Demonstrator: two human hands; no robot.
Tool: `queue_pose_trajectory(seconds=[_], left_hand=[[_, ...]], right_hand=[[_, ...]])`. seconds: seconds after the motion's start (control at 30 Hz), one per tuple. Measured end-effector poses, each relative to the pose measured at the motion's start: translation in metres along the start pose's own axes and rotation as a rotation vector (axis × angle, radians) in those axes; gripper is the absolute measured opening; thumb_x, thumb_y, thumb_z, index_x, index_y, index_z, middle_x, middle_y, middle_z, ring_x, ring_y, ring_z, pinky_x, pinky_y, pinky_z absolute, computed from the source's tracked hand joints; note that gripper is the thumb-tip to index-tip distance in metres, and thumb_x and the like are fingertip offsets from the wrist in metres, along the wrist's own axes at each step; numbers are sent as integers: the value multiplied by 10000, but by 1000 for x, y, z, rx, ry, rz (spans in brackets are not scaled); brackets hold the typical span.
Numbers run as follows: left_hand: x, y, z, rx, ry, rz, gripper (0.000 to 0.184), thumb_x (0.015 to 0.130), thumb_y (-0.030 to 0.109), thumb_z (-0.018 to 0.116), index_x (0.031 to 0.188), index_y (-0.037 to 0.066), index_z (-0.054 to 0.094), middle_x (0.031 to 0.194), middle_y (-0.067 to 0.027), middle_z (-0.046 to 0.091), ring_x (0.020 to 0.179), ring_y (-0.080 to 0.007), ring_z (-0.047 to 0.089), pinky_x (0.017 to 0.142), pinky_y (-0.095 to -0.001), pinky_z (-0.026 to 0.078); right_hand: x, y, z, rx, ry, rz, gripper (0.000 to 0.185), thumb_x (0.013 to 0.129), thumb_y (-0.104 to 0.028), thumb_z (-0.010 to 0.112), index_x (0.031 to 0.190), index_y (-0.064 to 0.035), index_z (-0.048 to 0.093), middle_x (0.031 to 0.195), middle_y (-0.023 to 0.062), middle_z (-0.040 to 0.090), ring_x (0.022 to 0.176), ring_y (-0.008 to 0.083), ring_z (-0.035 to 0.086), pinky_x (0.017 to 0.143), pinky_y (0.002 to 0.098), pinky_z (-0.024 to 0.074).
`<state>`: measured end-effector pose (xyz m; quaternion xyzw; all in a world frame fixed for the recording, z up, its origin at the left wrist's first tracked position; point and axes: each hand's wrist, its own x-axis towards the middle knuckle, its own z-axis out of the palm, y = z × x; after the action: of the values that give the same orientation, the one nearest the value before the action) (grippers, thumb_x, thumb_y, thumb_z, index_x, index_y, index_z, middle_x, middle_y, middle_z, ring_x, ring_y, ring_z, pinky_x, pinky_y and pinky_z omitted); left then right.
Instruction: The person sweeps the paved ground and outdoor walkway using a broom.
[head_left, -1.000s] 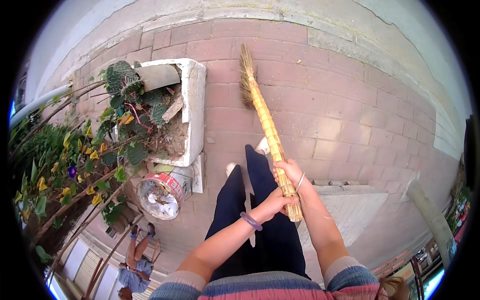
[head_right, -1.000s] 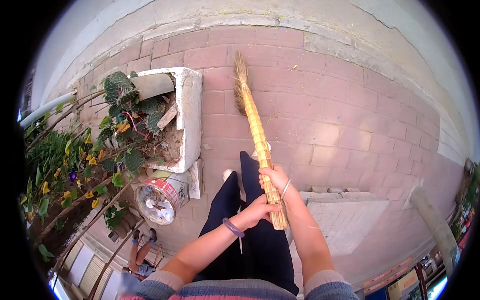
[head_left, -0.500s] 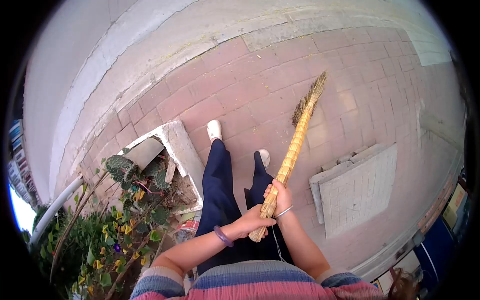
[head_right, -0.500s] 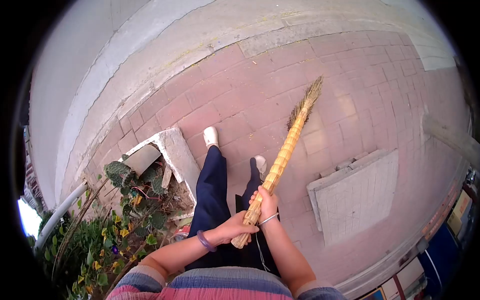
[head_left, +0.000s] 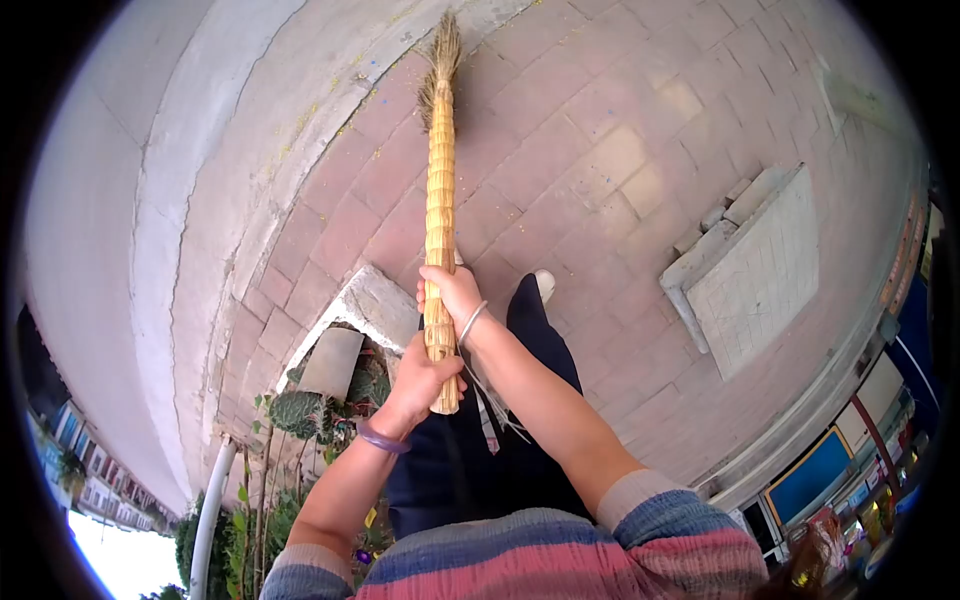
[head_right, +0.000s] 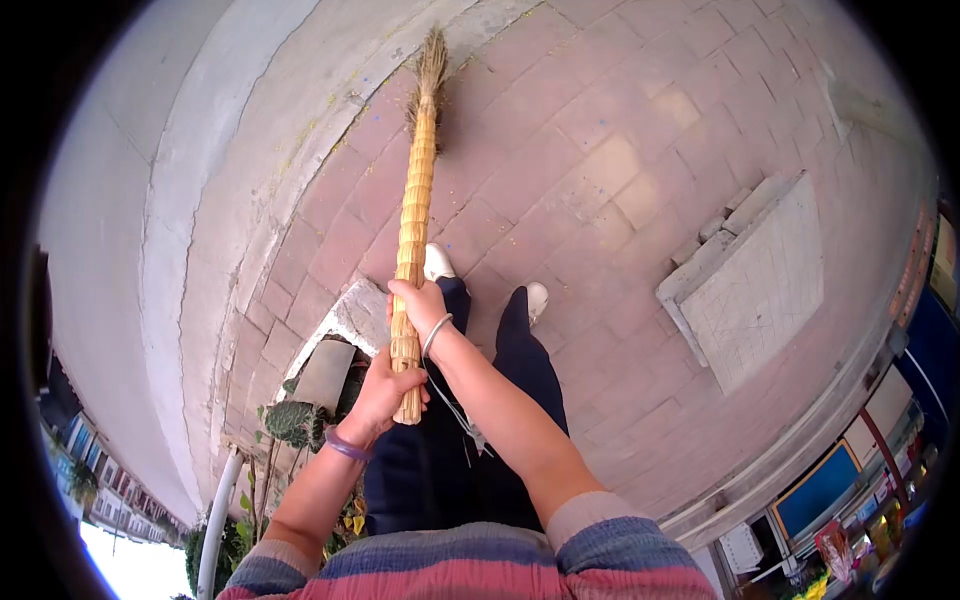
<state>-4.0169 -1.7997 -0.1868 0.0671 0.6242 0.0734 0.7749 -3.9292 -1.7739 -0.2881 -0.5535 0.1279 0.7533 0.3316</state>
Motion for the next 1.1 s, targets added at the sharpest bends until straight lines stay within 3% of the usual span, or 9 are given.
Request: queue_pose_trajectory(seconds=[0.13, 0.23, 0.37, 0.5, 0.6, 0.7, 0.9, 1.03, 1.1], left_hand=[[-11, -22, 3, 20, -50, 57, 351, 735, -37, 554, 1028, -4, 364, 730, -85, 513, 503, -173, 565, 434, -293, 498], [-24, -20, -16, 95, -210, -153, 332, 724, 1, 575, 996, -21, 386, 727, -88, 515, 490, -166, 553, 418, -275, 467], [-20, -10, -65, 128, -166, -359, 293, 709, 44, 599, 947, -22, 440, 665, -80, 531, 483, -159, 552, 407, -274, 466], [-24, 5, -116, -16, 65, -207, 289, 719, 36, 577, 957, -28, 426, 656, -78, 520, 474, -162, 551, 389, -273, 462], [-14, 17, -96, -106, 147, 15, 294, 734, 9, 565, 958, -36, 381, 709, -103, 523, 478, -171, 555, 395, -281, 468], [-11, -7, -54, -287, 219, 107, 364, 768, -18, 548, 1075, -6, 352, 794, -100, 522, 535, -164, 563, 453, -285, 491], [-25, -15, 10, -807, 101, 118, 372, 766, -57, 547, 1044, 40, 319, 844, -98, 520, 686, -177, 588, 588, -309, 521], [34, 11, 1, -1138, 49, 155, 184, 821, 16, 532, 986, -9, 454, 811, -95, 566, 700, -180, 595, 631, -313, 520], [65, 38, -20, -1088, -57, 237, 133, 840, 65, 523, 945, -14, 502, 765, -94, 581, 684, -182, 594, 624, -315, 509]], right_hand=[[-31, -4, 0, -61, -8, -84, 154, 794, -158, 591, 822, -36, 502, 639, 47, 528, 497, 140, 529, 435, 283, 453], [-51, 26, -21, 56, 227, -68, 165, 811, -158, 574, 878, -31, 493, 703, 53, 527, 560, 139, 539, 487, 273, 477], [-28, 83, -14, 323, 375, 156, 162, 812, -143, 560, 875, -20, 475, 691, 77, 518, 576, 166, 534, 517, 296, 481], [26, 97, 63, 85, 133, 208, 171, 807, -149, 552, 835, 3, 479, 654, 94, 521, 532, 196, 538, 481, 319, 469], [43, 56, 89, -93, -83, 193, 166, 777, -158, 584, 768, -10, 510, 601, 75, 529, 467, 169, 524, 441, 290, 448], [29, 29, 85, -275, -188, 178, 168, 794, -170, 600, 777, -25, 517, 637, 55, 536, 495, 134, 532, 445, 266, 458], [17, 15, 63, -829, -255, 536, 174, 789, -146, 610, 816, 1, 523, 659, 67, 546, 509, 147, 547, 452, 277, 472], [72, 4, 72, -1078, -287, 761, 186, 778, -137, 613, 837, 18, 528, 656, 84, 557, 499, 158, 545, 452, 285, 471], [110, -21, 85, -991, -196, 673, 194, 780, -146, 603, 826, 29, 534, 615, 88, 551, 493, 168, 551, 452, 281, 473]])
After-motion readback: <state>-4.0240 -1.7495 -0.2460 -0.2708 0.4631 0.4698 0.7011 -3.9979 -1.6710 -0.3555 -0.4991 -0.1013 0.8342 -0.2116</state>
